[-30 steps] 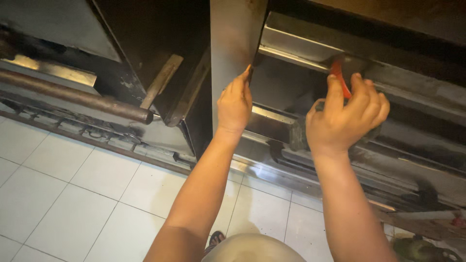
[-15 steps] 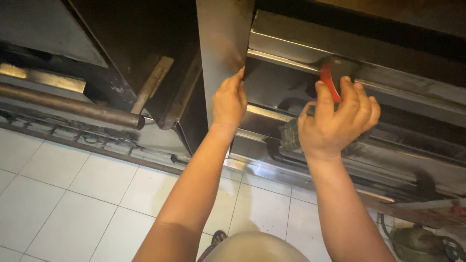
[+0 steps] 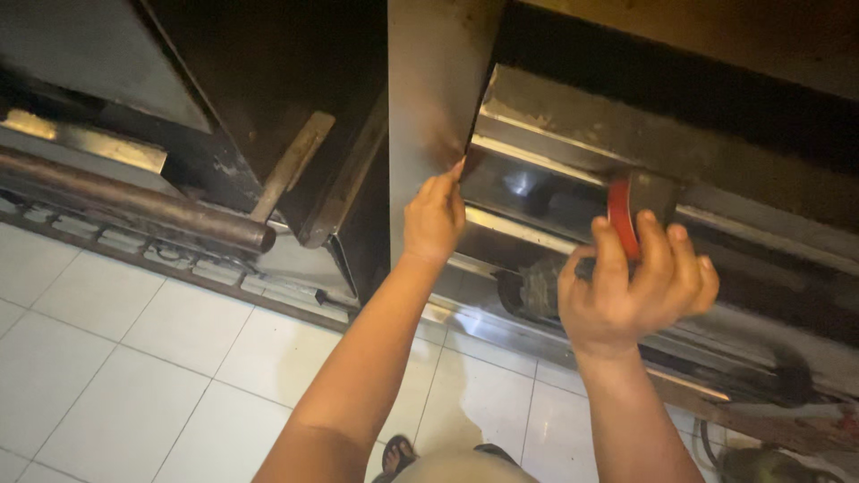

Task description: The person scrubs the front panel and handle of a stainless steel oven with a dark cloth, then uses a red scraper to remove residue from the door frame. The person removes a metal oven rack and places it on the floor.

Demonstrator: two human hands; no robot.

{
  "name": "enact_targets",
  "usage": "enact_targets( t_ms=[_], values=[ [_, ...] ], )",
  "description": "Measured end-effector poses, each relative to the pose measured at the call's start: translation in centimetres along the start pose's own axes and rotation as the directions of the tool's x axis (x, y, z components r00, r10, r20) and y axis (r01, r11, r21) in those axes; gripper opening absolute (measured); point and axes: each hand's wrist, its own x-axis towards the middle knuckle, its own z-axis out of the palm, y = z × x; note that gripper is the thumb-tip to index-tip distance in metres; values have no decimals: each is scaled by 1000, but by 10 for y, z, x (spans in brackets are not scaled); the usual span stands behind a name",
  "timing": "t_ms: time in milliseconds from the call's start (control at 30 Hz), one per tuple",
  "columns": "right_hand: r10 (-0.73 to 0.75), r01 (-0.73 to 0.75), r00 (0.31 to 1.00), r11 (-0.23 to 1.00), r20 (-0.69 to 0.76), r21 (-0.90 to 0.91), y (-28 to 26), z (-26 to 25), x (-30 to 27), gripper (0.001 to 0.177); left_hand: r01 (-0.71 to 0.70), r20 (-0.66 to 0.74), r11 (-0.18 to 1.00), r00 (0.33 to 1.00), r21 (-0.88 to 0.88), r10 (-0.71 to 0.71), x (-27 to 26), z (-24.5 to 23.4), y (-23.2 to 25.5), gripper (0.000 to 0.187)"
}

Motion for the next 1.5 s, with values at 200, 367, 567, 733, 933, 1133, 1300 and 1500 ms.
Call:
enact_targets(
  t_ms=[200,367,567,733,933,1133,1300,1500],
  values=[
    [-30,30,998,1000,-47,-2,0,3,-5,29,-25,40,1000,999,-14,26,0,0,-9,31],
    [-26,26,997,1000,-75,5,11,23,16,36,0,65,1000,998,12,-1,7,-3,-2,33],
    [-3,7,998,998,-70,57,28,51,46,47,19,71,999,997,37,-21,6,2,4,35],
    [10,-4,997,996,-75,84,37,73,64,43,34,65,999,997,0,-34,2,1,6,38],
    [-24,29,997,997,-75,72,44,80,68,48,191,4,963,981,-189,-194,-10,3,-8,25],
    [-15,19,997,998,-75,60,42,80,70,50,201,16,950,979,-238,-203,-5,2,-11,14],
    [-19,23,996,999,-90,42,42,83,68,52,281,10,922,957,-265,-288,-4,10,-8,14],
    [2,4,996,998,-95,59,41,83,68,48,380,12,914,924,-141,-382,4,14,-7,19]
  ],
)
